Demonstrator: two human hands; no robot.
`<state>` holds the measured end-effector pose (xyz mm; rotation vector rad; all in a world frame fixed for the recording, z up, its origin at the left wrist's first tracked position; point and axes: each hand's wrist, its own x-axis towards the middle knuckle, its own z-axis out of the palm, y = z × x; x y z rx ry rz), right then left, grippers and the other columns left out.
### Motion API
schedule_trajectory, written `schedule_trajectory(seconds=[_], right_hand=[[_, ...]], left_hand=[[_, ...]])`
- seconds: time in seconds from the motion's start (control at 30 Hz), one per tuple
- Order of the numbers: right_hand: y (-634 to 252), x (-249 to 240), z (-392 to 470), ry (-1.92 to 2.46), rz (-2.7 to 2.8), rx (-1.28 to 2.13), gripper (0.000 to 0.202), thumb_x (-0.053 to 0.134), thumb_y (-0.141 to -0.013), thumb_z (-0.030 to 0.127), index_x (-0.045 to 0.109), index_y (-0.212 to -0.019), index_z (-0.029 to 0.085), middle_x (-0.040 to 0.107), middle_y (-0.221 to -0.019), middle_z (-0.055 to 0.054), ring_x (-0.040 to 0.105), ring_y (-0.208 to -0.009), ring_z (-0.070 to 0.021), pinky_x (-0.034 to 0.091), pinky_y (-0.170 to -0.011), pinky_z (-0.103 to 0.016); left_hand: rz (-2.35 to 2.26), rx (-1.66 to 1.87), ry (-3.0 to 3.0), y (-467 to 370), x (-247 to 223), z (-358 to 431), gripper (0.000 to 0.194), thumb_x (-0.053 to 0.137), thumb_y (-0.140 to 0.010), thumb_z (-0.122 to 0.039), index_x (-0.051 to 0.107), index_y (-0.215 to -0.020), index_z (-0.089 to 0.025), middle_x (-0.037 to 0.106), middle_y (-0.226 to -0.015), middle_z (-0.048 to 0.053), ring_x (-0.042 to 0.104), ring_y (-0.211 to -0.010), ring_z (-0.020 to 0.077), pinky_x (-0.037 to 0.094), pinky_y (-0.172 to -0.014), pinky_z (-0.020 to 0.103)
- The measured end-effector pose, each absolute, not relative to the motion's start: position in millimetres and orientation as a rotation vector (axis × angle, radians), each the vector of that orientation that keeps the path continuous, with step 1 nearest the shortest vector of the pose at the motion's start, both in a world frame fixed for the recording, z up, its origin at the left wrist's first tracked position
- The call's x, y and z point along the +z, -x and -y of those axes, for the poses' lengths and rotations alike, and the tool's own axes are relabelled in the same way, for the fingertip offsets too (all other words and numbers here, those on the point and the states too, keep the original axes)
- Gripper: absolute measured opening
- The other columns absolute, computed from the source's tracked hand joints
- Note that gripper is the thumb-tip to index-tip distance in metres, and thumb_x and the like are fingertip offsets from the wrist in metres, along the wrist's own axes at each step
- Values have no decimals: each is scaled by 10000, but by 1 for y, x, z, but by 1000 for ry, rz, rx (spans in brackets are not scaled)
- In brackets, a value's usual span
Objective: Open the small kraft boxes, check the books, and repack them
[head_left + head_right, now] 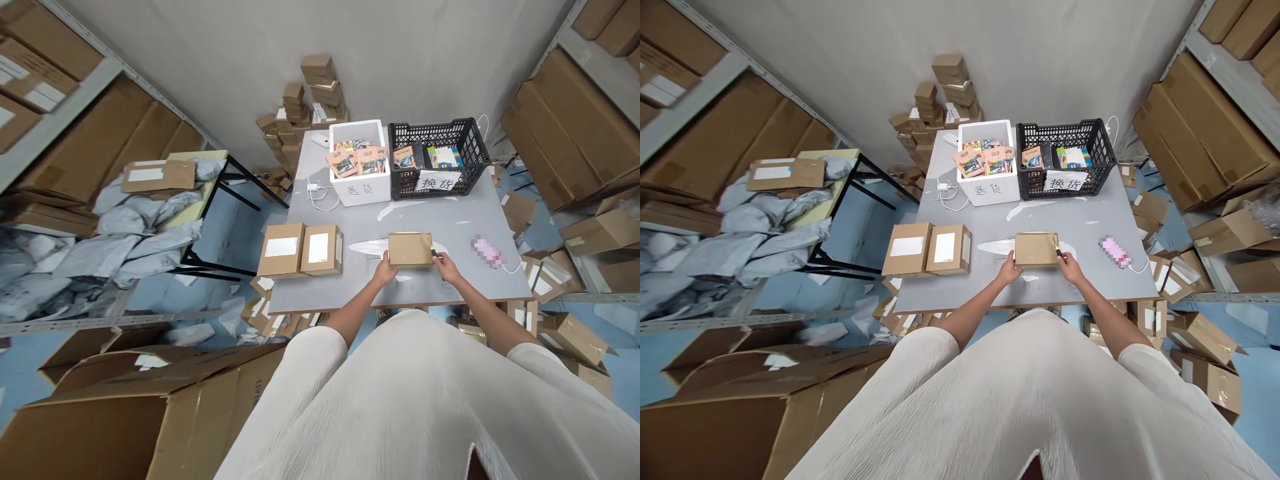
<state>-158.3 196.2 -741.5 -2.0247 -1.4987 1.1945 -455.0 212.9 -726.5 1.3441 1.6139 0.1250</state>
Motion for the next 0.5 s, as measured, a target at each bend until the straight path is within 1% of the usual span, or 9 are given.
schedule_trajectory(seconds=[0.1,0.23,0.37,0.43,0.5], right_hand=[[156,-740,-196,2078,1382,1203,614,478,-981,769,653,-1259,250,799,-1102,-122,749,-1024,-333,595,-947,-501],[151,-734,-195,2105,1283,1140,641,468,-971,782,657,-1265,244,792,-1136,-134,746,-1033,-337,593,-954,-490],[153,-728,-202,2074,1190,1123,655,499,-962,802,653,-1264,242,791,-1177,-146,752,-1070,-328,595,-974,-475],[155,-728,-207,2043,1149,1161,662,518,-954,806,638,-1279,242,785,-1210,-145,759,-1089,-322,602,-977,-479],[157,-729,-212,1992,1103,1210,667,521,-952,806,614,-1309,250,773,-1264,-140,763,-1113,-304,615,-951,-461]], left_hand=[[-1654,135,-1334,455,-721,-213,924,780,-922,-273,317,-1715,-167,781,-1340,161,757,-1234,314,583,-1035,399],[-1686,136,-1327,456,-710,-216,793,748,-976,-385,412,-1656,-153,786,-1247,146,758,-1162,292,572,-977,361],[-1749,156,-1332,455,-704,-223,703,687,-1021,-487,471,-1615,-178,789,-1190,121,742,-1164,295,548,-975,360],[-1785,173,-1308,453,-705,-227,653,652,-1041,-473,483,-1602,-185,786,-1203,121,731,-1198,295,541,-997,365],[-1797,214,-1282,451,-707,-231,620,623,-1050,-399,464,-1611,-187,769,-1275,132,727,-1211,280,539,-1031,370]])
